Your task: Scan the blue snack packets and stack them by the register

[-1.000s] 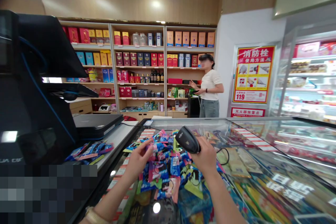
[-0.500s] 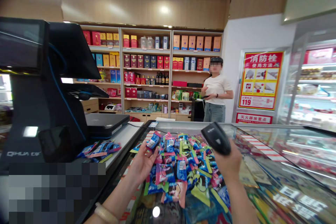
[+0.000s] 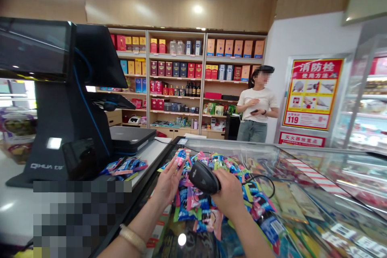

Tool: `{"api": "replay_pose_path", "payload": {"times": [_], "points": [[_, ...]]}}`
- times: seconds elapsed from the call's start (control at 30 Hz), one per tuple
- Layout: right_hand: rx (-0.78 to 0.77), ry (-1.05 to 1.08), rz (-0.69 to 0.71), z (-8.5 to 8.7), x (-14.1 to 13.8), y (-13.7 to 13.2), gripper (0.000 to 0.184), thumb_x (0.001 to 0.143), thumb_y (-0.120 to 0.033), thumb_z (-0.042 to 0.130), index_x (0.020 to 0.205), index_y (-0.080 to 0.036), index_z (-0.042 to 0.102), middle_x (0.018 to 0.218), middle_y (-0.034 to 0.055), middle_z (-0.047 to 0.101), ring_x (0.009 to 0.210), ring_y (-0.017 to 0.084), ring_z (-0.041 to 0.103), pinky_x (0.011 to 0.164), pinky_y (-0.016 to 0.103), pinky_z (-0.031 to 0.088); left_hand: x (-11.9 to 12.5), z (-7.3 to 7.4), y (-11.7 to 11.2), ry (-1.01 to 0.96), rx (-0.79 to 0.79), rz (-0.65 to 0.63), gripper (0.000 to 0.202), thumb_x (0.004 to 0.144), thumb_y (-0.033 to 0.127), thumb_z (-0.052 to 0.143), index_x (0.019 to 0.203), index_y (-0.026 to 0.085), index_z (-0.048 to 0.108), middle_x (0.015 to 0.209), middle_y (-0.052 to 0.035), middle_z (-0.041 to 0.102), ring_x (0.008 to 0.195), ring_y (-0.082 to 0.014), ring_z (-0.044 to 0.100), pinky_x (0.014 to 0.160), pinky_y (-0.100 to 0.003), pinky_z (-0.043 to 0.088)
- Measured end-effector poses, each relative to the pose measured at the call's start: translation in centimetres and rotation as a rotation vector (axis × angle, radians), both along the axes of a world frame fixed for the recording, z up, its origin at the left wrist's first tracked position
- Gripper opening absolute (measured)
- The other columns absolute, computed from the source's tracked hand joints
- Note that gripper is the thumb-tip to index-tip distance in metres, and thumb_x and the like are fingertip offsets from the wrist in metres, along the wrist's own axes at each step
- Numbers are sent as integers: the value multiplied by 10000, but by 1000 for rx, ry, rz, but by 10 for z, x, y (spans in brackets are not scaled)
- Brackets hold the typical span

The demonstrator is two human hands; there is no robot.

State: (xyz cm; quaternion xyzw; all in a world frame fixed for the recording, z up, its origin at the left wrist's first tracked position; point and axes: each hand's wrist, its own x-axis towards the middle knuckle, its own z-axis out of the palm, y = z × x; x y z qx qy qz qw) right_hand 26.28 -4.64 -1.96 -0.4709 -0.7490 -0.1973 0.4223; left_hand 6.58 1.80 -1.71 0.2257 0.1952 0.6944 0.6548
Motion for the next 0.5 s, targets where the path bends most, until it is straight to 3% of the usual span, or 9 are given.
{"api": "replay_pose_path", "payload": {"times": [0.17,0.23,0.4,0.5], "points": [[15,23,13,-4,2,-1,193,733,-220,505,889,-199,615,805,46,648,747,195,622,643,280,460,-1,-2,3,-32,30,0,124,829,59,613,881,140,690,972,-74,722,982,-147,671,944,-278,529],[39,24,14,-6,4,-1,185,737,-222,504,881,-205,618,795,41,651,733,194,626,631,280,466,-9,0,10,-69,-9,55,63,848,118,615,843,139,674,917,-69,716,983,-153,667,917,-280,548],[130,10,-35,-17,17,2,190,742,-260,516,892,-219,626,860,54,684,756,216,651,621,300,492,-57,6,39,-101,-144,343,167,917,239,531,797,168,622,852,-45,676,925,-127,656,814,-220,576],[148,3,-43,-22,24,5,186,736,-277,525,887,-228,622,838,47,688,755,222,665,612,302,506,-90,6,53,-92,-159,437,229,952,264,458,792,185,603,841,-28,650,925,-101,640,798,-176,559]]}}
